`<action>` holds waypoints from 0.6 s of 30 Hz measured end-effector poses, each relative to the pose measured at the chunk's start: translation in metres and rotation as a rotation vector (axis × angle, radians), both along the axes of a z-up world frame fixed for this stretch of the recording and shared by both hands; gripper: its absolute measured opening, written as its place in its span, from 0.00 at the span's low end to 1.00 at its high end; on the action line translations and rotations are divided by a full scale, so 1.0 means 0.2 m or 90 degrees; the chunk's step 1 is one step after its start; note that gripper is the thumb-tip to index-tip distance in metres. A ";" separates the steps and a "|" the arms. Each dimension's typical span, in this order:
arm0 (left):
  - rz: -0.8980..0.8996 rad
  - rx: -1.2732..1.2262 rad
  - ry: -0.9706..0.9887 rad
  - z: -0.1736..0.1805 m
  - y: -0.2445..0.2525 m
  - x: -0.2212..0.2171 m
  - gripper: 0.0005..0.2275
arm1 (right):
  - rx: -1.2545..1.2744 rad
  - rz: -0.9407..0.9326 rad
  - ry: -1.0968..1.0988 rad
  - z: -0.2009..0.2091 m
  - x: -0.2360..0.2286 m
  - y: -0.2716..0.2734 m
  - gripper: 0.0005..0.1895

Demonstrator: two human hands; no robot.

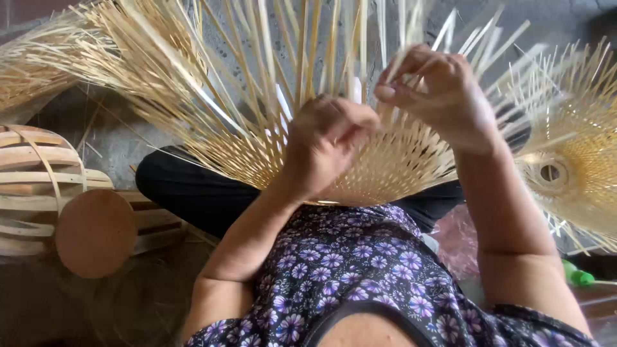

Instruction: Weaving a radial bamboo frame by hand using thin bamboo splints.

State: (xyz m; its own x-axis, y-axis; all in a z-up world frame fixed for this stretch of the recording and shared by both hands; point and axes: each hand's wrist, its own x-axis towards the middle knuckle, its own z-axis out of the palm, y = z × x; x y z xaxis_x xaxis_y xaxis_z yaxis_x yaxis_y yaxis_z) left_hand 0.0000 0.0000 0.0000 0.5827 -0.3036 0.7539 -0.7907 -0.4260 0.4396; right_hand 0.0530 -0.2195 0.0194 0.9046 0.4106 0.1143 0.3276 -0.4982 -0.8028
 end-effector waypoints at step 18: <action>-0.010 0.005 -0.044 -0.01 -0.02 -0.03 0.07 | 0.151 0.063 0.067 0.03 -0.03 0.02 0.07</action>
